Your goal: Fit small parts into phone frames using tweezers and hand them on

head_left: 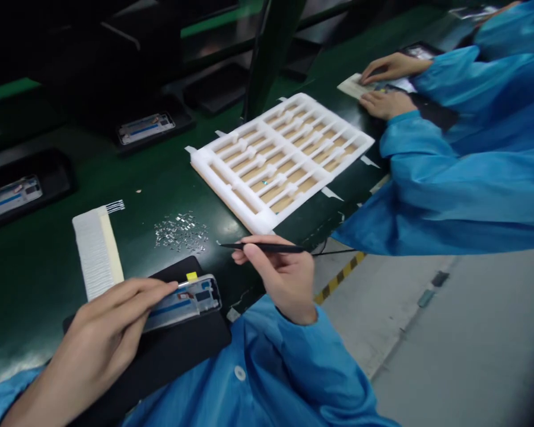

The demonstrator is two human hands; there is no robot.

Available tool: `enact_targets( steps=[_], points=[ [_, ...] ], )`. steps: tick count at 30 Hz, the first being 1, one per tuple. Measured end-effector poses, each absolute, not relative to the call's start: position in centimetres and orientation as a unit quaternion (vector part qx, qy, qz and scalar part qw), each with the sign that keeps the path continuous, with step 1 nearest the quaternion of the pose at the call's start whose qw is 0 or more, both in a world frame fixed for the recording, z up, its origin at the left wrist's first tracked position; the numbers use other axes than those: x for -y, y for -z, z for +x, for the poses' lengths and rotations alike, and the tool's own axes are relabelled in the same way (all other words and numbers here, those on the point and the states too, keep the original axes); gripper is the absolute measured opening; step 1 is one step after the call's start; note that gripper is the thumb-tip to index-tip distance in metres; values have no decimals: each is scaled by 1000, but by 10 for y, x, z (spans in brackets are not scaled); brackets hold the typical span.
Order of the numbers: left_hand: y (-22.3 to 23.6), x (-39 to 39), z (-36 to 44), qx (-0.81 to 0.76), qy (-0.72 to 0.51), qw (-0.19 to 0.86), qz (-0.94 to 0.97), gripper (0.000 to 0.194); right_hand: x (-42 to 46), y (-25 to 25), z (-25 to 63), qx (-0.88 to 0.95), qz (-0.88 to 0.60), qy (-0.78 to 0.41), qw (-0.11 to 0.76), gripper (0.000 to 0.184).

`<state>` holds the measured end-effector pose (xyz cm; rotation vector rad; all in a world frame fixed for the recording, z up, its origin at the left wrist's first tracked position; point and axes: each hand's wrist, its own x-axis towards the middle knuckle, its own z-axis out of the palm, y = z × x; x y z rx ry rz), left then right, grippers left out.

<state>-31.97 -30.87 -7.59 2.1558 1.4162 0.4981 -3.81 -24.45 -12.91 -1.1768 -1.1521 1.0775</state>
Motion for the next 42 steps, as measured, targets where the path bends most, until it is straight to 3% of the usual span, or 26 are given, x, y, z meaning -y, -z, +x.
enact_targets(
  steps=[4, 8, 26, 42],
  points=[
    [87, 289, -310, -552, -124, 414, 713, 33, 262, 109, -38, 560, -441, -500, 491, 6],
    [97, 283, -306, -562, -127, 461, 675, 31, 267, 110, -53, 632, -398, -520, 414, 8],
    [96, 288, -304, -574, -129, 452, 670, 32, 270, 126, -69, 613, -429, -528, 401, 6],
    [104, 293, -288, -632, -182, 388, 646, 17, 272, 126, -72, 639, -422, -471, 438, 7]
  ],
)
